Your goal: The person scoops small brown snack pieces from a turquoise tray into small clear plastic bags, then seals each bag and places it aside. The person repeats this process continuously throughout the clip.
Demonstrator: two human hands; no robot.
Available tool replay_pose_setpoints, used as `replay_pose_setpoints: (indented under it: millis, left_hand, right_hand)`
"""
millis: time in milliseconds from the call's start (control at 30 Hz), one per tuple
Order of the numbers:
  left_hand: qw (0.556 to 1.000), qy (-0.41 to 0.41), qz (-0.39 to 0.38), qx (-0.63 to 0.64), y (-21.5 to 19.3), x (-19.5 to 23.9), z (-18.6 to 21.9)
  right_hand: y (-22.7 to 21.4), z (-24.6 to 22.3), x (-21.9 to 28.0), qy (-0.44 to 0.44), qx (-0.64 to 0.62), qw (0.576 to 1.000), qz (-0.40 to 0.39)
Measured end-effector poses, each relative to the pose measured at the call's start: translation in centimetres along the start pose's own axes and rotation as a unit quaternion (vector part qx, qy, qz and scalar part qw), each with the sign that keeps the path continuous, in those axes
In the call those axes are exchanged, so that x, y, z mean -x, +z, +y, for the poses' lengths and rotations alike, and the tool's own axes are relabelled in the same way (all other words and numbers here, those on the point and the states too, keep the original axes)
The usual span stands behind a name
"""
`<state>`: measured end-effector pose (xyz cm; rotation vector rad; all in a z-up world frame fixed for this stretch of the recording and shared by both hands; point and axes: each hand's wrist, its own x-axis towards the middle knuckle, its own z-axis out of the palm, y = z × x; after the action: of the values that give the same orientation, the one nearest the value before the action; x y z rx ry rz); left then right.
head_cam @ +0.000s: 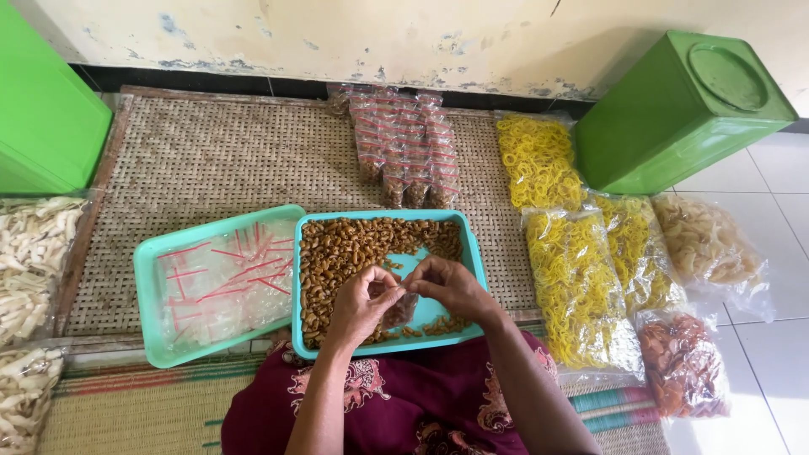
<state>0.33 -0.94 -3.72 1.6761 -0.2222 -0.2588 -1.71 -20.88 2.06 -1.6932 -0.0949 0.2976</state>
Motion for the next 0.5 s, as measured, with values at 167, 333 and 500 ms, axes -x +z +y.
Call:
replay_pose_setpoints:
  millis: [167,333,500]
  left_hand:
    - [0.998,-0.022,0.050,-0.036,1.3,0.4,-2.4]
    - [0.996,-0.036,0.074,0.037,1.1,1.0,-0.4]
    - [0.995,-0.050,0.066,0.054,1.0,1.4,1.1]
  right_hand:
    - [-1.1,4.6,0.2,-0.005,0.036,0.999,0.028]
    - [0.1,4.6,0.6,-0.017,-0.049,0.997,0.053]
    - [0.1,6.8,0.8,0.014,-0.048,0.996,0.078]
